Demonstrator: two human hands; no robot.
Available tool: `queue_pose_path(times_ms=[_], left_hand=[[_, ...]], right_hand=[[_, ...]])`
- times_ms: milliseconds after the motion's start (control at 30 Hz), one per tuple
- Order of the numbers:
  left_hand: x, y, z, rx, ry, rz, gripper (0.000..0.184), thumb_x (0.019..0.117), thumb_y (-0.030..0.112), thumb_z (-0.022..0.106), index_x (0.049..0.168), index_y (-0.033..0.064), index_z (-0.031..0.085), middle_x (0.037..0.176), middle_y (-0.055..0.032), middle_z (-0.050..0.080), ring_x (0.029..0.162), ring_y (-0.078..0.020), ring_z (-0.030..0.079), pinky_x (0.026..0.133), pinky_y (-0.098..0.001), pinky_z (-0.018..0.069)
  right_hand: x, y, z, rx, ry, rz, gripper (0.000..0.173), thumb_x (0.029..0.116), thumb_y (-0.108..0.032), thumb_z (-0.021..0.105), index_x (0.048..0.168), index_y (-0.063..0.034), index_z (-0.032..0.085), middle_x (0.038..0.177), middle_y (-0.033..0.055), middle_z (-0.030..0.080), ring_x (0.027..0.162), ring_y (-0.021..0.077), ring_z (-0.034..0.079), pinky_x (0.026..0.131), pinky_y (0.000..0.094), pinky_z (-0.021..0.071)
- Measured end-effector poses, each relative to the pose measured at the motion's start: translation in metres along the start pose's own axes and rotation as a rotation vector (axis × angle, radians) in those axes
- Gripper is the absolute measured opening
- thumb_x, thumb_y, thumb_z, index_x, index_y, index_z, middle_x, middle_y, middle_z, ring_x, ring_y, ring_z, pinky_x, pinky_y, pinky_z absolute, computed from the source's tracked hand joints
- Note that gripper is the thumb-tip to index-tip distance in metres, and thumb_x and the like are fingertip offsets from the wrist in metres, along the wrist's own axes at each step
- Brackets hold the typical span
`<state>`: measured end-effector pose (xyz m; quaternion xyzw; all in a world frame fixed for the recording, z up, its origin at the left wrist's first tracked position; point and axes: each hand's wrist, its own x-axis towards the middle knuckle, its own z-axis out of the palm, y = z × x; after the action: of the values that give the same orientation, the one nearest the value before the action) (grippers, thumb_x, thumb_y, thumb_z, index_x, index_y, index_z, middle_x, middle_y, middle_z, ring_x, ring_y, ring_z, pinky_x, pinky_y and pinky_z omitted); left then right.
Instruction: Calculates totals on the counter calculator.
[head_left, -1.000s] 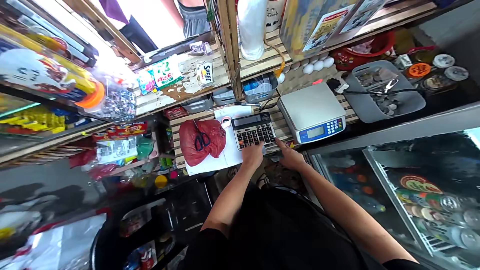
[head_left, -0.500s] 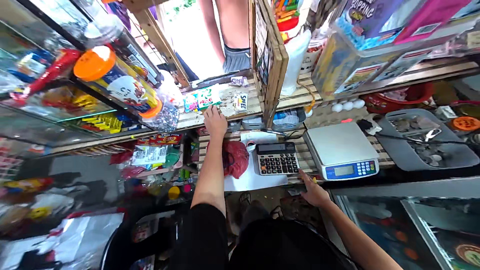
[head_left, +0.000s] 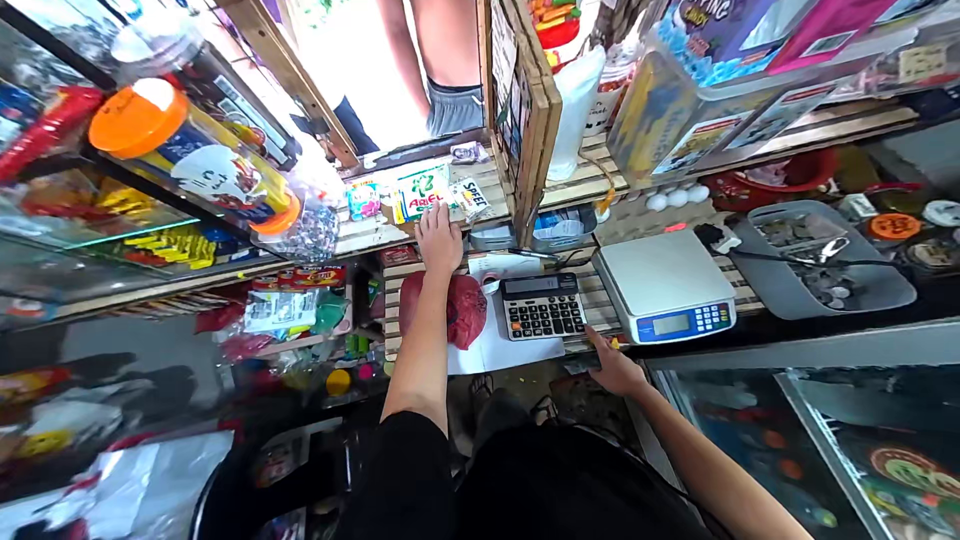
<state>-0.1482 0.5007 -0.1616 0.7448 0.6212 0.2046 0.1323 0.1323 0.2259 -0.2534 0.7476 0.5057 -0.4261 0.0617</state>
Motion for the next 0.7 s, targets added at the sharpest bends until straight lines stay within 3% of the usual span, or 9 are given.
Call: queue_pose_path(times_ms=[67,100,167,233,300,333,467,567,700], left_hand=[[-0.033,0.011,-0.006,-0.111,0.144,-0.029,0.044,0.1052,0.012,0.044,0.148,0.0031,0.05,0.156,-0.0204,0.045,0.146,-0.0377,0.04,0.12,-0.0573,0.03],[-0.059,0.019,-0.005,-0.142,0.134,-0.053,0.043,0.1033,0.01,0.045,0.144,0.0014,0.053,0.149,-0.0227,0.051,0.138,-0.0392,0.048,0.114,-0.0572,0.0376],[-0.117,0.037,0.01,-0.124,-0.069,-0.046,0.04,0.1061,0.014,0.045,0.143,0.0023,0.053,0.133,-0.0259,0.061,0.123,-0.043,0.06,0.104,-0.062,0.0467],[-0.165,0.051,0.038,-0.01,-0.37,-0.043,0.042,0.1085,0.023,0.044,0.149,0.0145,0.053,0.109,-0.0233,0.072,0.1,-0.0433,0.071,0.085,-0.0639,0.0548],[-0.192,0.064,0.059,0.11,-0.63,-0.073,0.044,0.1081,0.022,0.042,0.15,0.0234,0.053,0.105,-0.0228,0.073,0.098,-0.0438,0.07,0.082,-0.0634,0.0533],[-0.199,0.069,0.065,0.156,-0.677,-0.073,0.044,0.1076,0.02,0.042,0.15,0.0259,0.053,0.105,-0.0225,0.073,0.098,-0.0434,0.07,0.081,-0.0627,0.053],[-0.207,0.077,0.077,0.214,-0.62,-0.045,0.042,0.1055,0.017,0.045,0.143,0.0249,0.061,0.1,-0.0203,0.074,0.093,-0.041,0.071,0.077,-0.0584,0.054],[-0.204,0.077,0.084,0.211,-0.66,-0.054,0.044,0.1046,0.015,0.046,0.145,0.0247,0.059,0.108,-0.0219,0.073,0.102,-0.0415,0.07,0.084,-0.0596,0.0534],[-0.177,0.089,0.093,0.228,-0.668,-0.057,0.052,0.1039,0.013,0.047,0.154,0.0276,0.048,0.106,-0.0232,0.072,0.097,-0.0436,0.07,0.079,-0.0606,0.0536]], right_hand=[[0.001,0.0,-0.002,0.025,0.004,-0.02,0.1,0.0925,-0.009,0.067,0.166,-0.0221,0.001,0.16,0.0199,0.038,0.121,0.0472,0.061,0.093,0.0684,0.0498],[0.001,0.001,0.0,0.04,0.004,-0.022,0.1,0.0916,-0.008,0.068,0.166,-0.0218,0.002,0.161,0.0201,0.037,0.121,0.048,0.061,0.093,0.0697,0.0494],[0.001,0.001,0.0,0.043,-0.002,-0.012,0.099,0.0916,-0.008,0.069,0.166,-0.0215,0.004,0.162,0.02,0.035,0.124,0.0483,0.059,0.094,0.07,0.0484],[0.001,0.0,-0.002,0.017,-0.003,0.002,0.099,0.0916,-0.01,0.069,0.166,-0.0232,0.004,0.16,0.0207,0.037,0.123,0.0483,0.059,0.094,0.0698,0.0483],[-0.002,-0.001,-0.004,-0.003,-0.01,0.012,0.098,0.0924,-0.011,0.068,0.166,-0.0239,0.005,0.16,0.0209,0.038,0.122,0.0485,0.06,0.093,0.07,0.0484],[-0.002,-0.001,-0.004,-0.006,-0.011,0.015,0.098,0.0925,-0.011,0.068,0.166,-0.0242,0.005,0.16,0.021,0.038,0.122,0.0487,0.06,0.093,0.0701,0.0485],[0.001,0.002,-0.001,-0.011,0.003,0.002,0.101,0.0903,-0.008,0.07,0.166,-0.0242,0.004,0.162,0.019,0.036,0.12,0.0482,0.062,0.09,0.0697,0.0501],[-0.001,0.001,-0.004,-0.006,0.001,-0.011,0.1,0.0904,-0.008,0.07,0.166,-0.0232,0.006,0.162,0.0189,0.034,0.12,0.0485,0.061,0.09,0.0702,0.05],[-0.001,0.001,-0.004,-0.01,-0.017,-0.007,0.101,0.0904,-0.006,0.069,0.166,-0.0238,0.004,0.163,0.0186,0.033,0.122,0.0482,0.06,0.091,0.0699,0.0493]])
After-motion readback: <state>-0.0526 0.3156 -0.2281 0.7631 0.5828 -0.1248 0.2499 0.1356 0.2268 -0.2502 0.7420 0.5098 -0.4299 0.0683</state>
